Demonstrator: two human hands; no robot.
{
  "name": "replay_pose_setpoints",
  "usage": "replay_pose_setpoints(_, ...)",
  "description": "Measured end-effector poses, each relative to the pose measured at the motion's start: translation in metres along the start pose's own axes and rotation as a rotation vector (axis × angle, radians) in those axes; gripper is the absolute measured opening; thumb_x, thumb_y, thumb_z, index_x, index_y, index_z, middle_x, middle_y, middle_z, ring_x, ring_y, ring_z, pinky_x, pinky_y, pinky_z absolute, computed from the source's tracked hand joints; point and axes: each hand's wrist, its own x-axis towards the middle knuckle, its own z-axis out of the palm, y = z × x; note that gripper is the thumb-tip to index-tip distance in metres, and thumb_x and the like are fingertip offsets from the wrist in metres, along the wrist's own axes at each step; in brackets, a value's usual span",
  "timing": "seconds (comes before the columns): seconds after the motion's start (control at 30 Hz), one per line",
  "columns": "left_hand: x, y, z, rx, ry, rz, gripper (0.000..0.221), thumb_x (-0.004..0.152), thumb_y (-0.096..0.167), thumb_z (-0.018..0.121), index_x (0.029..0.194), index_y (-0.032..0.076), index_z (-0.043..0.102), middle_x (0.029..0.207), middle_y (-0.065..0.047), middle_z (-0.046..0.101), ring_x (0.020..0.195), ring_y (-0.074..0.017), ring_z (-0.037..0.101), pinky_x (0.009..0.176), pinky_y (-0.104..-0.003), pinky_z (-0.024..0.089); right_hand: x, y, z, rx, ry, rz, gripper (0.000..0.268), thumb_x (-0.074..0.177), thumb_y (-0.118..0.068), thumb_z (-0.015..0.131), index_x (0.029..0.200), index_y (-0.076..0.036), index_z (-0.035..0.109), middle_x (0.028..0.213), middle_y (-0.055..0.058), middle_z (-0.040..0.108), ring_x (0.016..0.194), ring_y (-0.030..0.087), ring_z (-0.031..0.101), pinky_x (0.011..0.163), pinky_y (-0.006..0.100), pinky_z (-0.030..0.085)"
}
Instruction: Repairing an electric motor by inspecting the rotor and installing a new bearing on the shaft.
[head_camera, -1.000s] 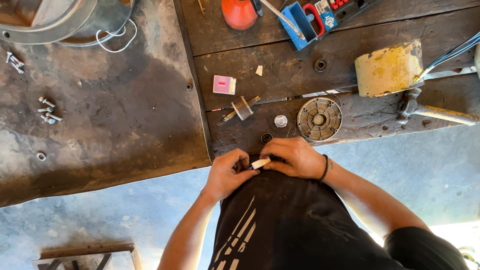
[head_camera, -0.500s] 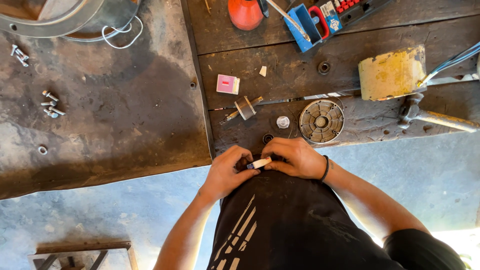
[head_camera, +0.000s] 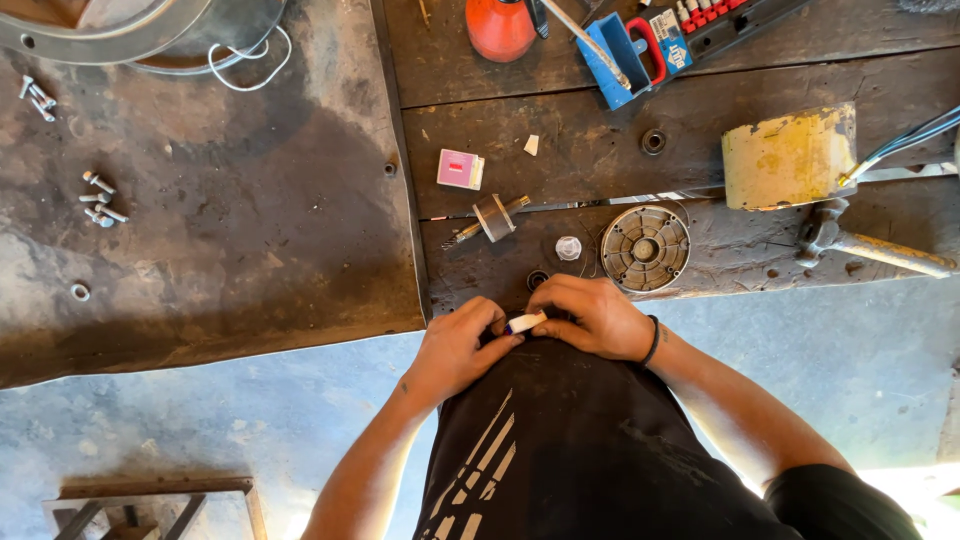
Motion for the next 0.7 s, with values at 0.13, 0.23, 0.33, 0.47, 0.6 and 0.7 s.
replay_pose_setpoints(0.13, -0.001, 0.002, 0.003, -0.034, 0.108, 0.098, 0.021, 0.086, 0.027, 0.080, 0.090, 0.019, 0.061, 0.082, 0.001, 0.064, 0.074, -0.0272, 0.071, 0.062, -0.037, 0.055, -0.011, 0.018, 0.008, 0.082, 0.082, -0.008, 0.020, 0.090, -0.020, 0.078, 0.105, -0.007, 0.073, 0.099, 0.011, 0.073, 0.090, 0.034, 0.076, 0.078, 0.043, 0.060)
replay_pose_setpoints(0.23, 0.005, 0.021, -0.014, -0.060, 0.255, 0.217, 0.035, 0.078, 0.037, 0.087, 0.098, 0.021, 0.063, 0.096, 0.004, 0.065, 0.080, -0.0208, 0.071, 0.067, -0.033, 0.057, -0.025, 0.034, 0.012, 0.216, 0.194, -0.065, 0.025, 0.086, -0.020, 0.083, 0.102, -0.002, 0.073, 0.099, 0.014, 0.072, 0.093, 0.034, 0.073, 0.083, 0.042, 0.059)
replay_pose_setpoints(0.33, 0.009, 0.032, -0.016, -0.121, 0.295, 0.402, 0.031, 0.083, 0.024, 0.085, 0.106, 0.013, 0.068, 0.105, -0.004, 0.069, 0.093, -0.0299, 0.074, 0.075, -0.039, 0.060, -0.024, 0.024, 0.011, 0.319, 0.268, -0.247, 0.024, 0.088, -0.016, 0.079, 0.101, 0.004, 0.070, 0.093, 0.017, 0.070, 0.088, 0.036, 0.072, 0.075, 0.046, 0.060)
replay_pose_setpoints(0.47, 0.005, 0.040, -0.009, -0.148, 0.354, 0.545, 0.029, 0.081, 0.011, 0.085, 0.107, 0.010, 0.072, 0.106, -0.009, 0.072, 0.095, -0.0333, 0.075, 0.077, -0.043, 0.062, -0.028, 0.019, 0.007, 0.309, 0.271, -0.324, 0.022, 0.086, -0.014, 0.079, 0.098, 0.002, 0.071, 0.094, 0.021, 0.072, 0.084, 0.038, 0.073, 0.071, 0.046, 0.061)
replay_pose_setpoints(0.6, 0.000, 0.052, -0.013, -0.144, 0.507, 0.690, 0.012, 0.091, 0.015, 0.077, 0.104, 0.015, 0.078, 0.107, -0.006, 0.076, 0.091, -0.0271, 0.078, 0.076, -0.036, 0.063, -0.017, -0.004, 0.000, 0.253, 0.306, -0.497, 0.011, 0.087, -0.009, 0.077, 0.095, -0.002, 0.073, 0.096, 0.023, 0.073, 0.082, 0.044, 0.074, 0.066, 0.050, 0.062)
replay_pose_setpoints(0.7, 0.002, 0.058, -0.018, -0.146, 0.569, 0.788, 0.009, 0.095, 0.014, 0.071, 0.100, 0.012, 0.079, 0.105, -0.009, 0.077, 0.090, -0.0283, 0.079, 0.074, -0.036, 0.064, -0.013, -0.012, -0.002, 0.190, 0.324, -0.558, 0.009, 0.088, -0.008, 0.076, 0.095, -0.004, 0.073, 0.098, 0.023, 0.074, 0.081, 0.043, 0.074, 0.063, 0.050, 0.061)
